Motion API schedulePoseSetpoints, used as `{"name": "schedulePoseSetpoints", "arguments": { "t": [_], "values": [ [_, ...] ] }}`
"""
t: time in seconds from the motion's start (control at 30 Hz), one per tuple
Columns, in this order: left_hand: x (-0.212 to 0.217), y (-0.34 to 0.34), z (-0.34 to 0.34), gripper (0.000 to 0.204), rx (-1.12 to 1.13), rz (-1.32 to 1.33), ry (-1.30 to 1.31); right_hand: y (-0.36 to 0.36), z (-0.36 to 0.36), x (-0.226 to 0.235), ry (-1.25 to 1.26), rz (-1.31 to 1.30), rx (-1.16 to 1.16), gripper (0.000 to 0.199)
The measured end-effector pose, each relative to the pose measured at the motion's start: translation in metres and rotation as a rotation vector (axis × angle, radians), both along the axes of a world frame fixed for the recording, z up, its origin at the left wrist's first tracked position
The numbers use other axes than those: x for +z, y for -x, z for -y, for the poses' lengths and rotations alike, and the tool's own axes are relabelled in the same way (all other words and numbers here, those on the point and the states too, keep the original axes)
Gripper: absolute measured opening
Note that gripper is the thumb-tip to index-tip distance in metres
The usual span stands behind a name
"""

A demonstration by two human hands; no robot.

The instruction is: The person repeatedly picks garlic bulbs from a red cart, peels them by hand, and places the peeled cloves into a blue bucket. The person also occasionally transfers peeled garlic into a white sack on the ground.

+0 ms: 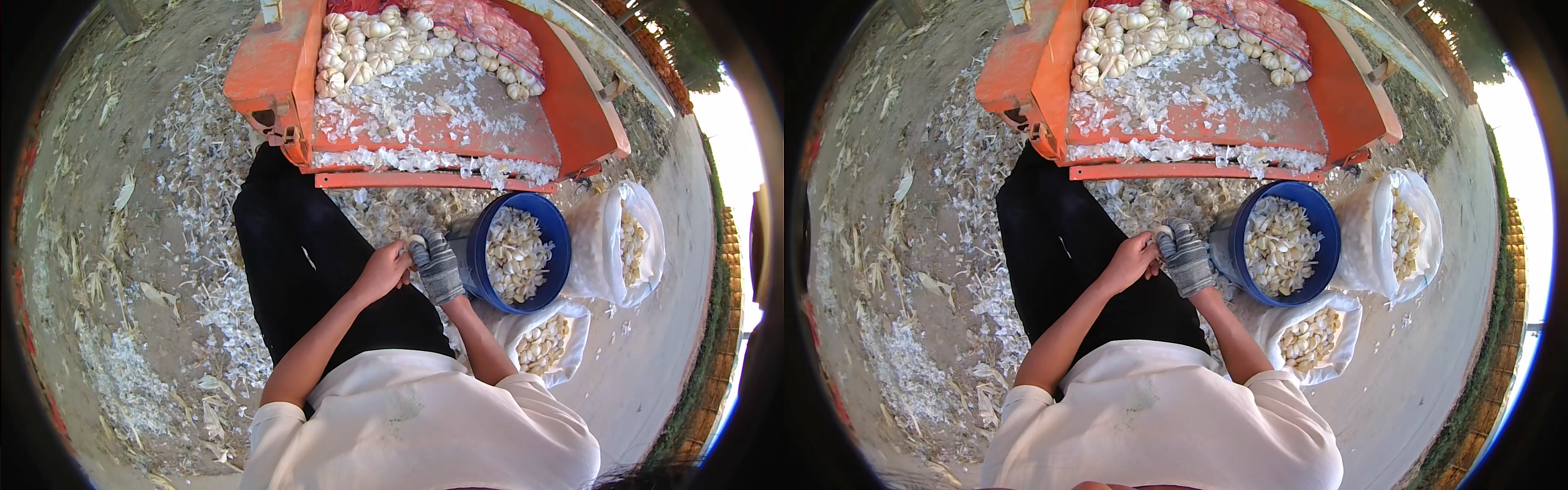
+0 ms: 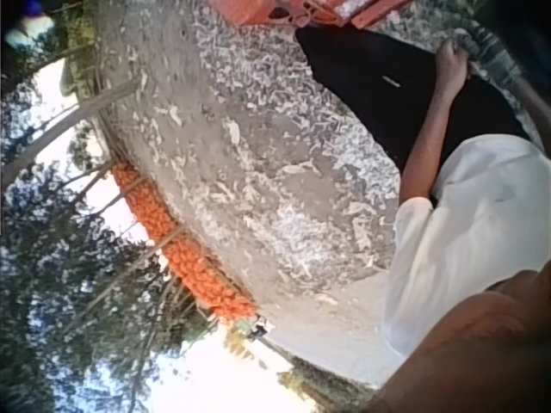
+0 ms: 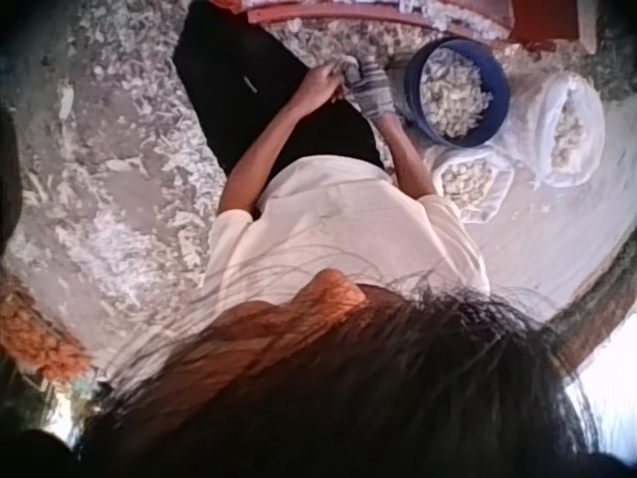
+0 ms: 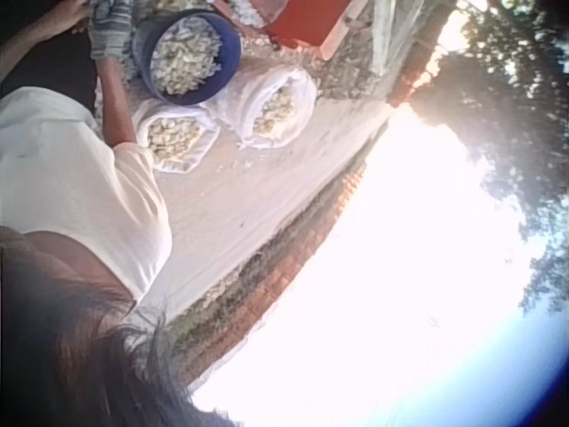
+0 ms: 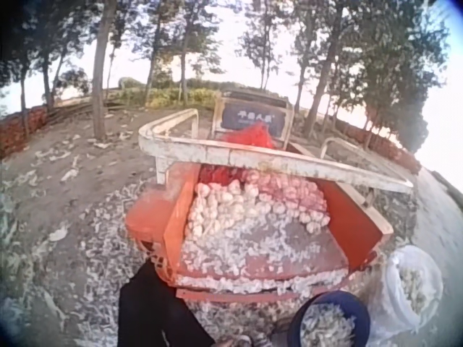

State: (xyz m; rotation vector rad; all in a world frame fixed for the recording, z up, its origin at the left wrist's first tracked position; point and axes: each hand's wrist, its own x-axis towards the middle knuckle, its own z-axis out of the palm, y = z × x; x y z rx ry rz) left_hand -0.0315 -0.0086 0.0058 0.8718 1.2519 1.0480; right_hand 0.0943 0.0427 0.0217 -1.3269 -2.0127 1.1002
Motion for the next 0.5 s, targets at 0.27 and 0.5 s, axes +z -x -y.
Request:
{"name": "schedulePoseSetpoints", "arguments": {
  "t": [0.27,0.5],
  "values": [
    [0.003,-0.003,0.002,0.018,0.034,-0.023,0.048,0.003,-0.015,0.011,0.037,0.298,0.163,0.021],
    [0.002,0.001,0.004,0.019,-0.009,-0.041,0.050,-0.006,-0.025,-0.036,-0.418,0.350,0.409,0.030]
  ]
}}
